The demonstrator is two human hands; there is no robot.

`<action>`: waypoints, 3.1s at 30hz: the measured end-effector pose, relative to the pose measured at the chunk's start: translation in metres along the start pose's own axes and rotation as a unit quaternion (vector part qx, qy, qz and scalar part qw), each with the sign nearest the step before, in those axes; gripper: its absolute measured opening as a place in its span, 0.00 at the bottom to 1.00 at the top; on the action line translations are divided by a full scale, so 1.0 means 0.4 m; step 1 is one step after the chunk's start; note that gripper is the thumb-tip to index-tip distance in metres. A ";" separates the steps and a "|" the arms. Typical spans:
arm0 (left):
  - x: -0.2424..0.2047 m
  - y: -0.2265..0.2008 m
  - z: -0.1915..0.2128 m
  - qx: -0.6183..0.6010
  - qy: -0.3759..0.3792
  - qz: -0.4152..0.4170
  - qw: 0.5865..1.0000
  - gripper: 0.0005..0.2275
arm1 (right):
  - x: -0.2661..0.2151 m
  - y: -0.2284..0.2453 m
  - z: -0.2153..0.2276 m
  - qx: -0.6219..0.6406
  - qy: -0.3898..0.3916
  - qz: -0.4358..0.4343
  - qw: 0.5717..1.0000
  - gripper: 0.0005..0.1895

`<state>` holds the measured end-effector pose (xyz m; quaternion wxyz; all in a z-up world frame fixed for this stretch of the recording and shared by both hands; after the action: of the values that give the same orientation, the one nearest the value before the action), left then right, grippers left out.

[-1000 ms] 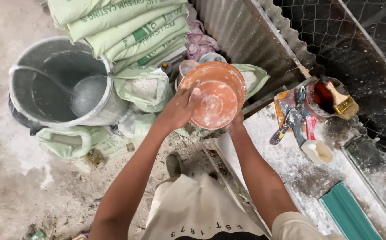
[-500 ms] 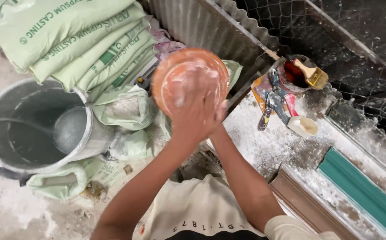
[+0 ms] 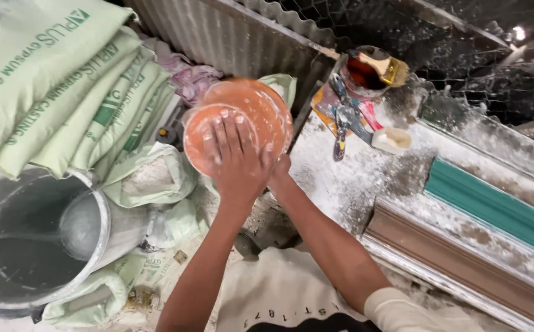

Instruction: The person cleans a long, dusty metal surface using a yellow sponge, wiping away white powder. They then place a green metal strip on the surface and proceed to mix a white powder with water in a bucket using a trowel.

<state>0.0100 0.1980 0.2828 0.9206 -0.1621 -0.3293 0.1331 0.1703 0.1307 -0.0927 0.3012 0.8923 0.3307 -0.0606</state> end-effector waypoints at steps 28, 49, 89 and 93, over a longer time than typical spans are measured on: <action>-0.157 -0.171 -1.141 -0.180 0.353 0.184 0.899 0.23 | -0.590 1.106 0.290 -0.288 -0.141 0.199 0.926 0.40; 0.211 -0.321 -1.260 0.026 0.380 -0.068 0.922 0.16 | -0.671 1.322 0.528 -0.142 -0.251 0.248 0.925 0.35; 0.550 -0.448 -1.140 -0.234 0.138 -0.121 0.955 0.13 | -0.670 1.347 0.552 -0.086 -0.271 0.287 0.915 0.31; 0.517 -0.347 -1.173 -0.362 0.091 0.067 0.925 0.13 | -0.681 1.299 0.473 -0.105 -0.237 0.268 0.928 0.31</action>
<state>0.4887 0.0452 0.1102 0.8142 -0.5173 -0.2587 0.0509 0.3025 -0.4411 0.0960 0.4677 0.8706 0.0029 -0.1526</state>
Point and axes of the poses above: each hand's wrist, its own x-axis towards the middle knuckle, its own z-axis out of the back of the hand, y = z × x, the point moved 10 cm from there along x, towards the middle knuckle, and after that the axes turned 5 degrees about y, right-handed, at the moved point
